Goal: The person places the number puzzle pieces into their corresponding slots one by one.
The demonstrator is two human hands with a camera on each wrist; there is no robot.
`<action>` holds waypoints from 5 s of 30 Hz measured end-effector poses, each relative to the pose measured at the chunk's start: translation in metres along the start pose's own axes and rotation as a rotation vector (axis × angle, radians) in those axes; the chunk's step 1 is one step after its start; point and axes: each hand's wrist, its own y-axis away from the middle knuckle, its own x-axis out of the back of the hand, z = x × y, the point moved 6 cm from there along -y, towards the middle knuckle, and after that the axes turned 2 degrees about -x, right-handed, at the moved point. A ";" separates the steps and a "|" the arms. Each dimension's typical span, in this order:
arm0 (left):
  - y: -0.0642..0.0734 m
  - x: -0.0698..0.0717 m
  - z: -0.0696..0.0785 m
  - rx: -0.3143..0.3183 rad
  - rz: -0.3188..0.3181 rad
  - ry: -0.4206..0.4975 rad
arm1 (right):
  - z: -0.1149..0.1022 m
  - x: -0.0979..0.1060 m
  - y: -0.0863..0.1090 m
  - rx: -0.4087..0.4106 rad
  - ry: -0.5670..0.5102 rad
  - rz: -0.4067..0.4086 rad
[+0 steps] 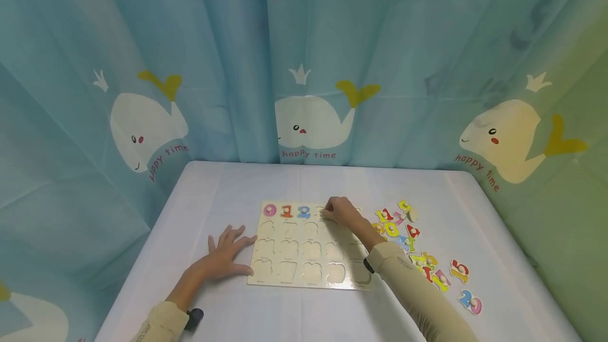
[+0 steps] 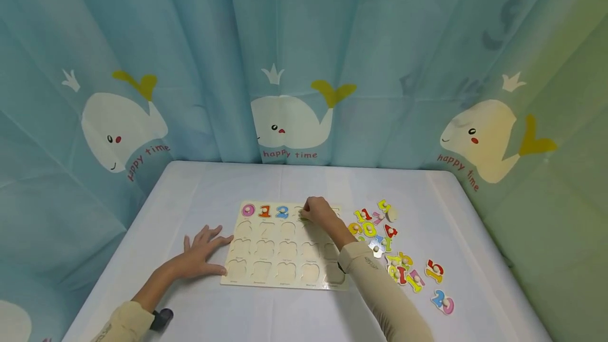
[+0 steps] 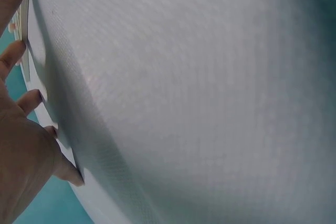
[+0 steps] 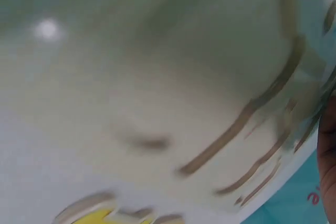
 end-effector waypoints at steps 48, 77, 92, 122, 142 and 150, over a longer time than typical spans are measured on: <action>0.003 0.001 0.000 -0.011 0.018 -0.003 | 0.046 0.020 0.024 -0.158 -0.020 0.027; 0.000 0.000 -0.001 -0.035 0.014 0.014 | 0.162 0.090 0.115 -0.512 0.169 -0.198; 0.000 -0.001 -0.001 -0.033 0.019 0.005 | 0.168 0.081 0.125 -0.444 -0.030 -0.316; -0.002 -0.003 -0.005 -0.028 0.023 -0.002 | 0.062 0.031 0.047 0.041 -0.121 0.010; 0.001 -0.001 -0.003 -0.027 0.019 0.021 | 0.033 0.002 0.011 -0.087 -0.104 -0.001; 0.000 -0.001 -0.001 -0.035 0.027 0.022 | 0.024 0.006 0.008 -0.101 0.034 -0.049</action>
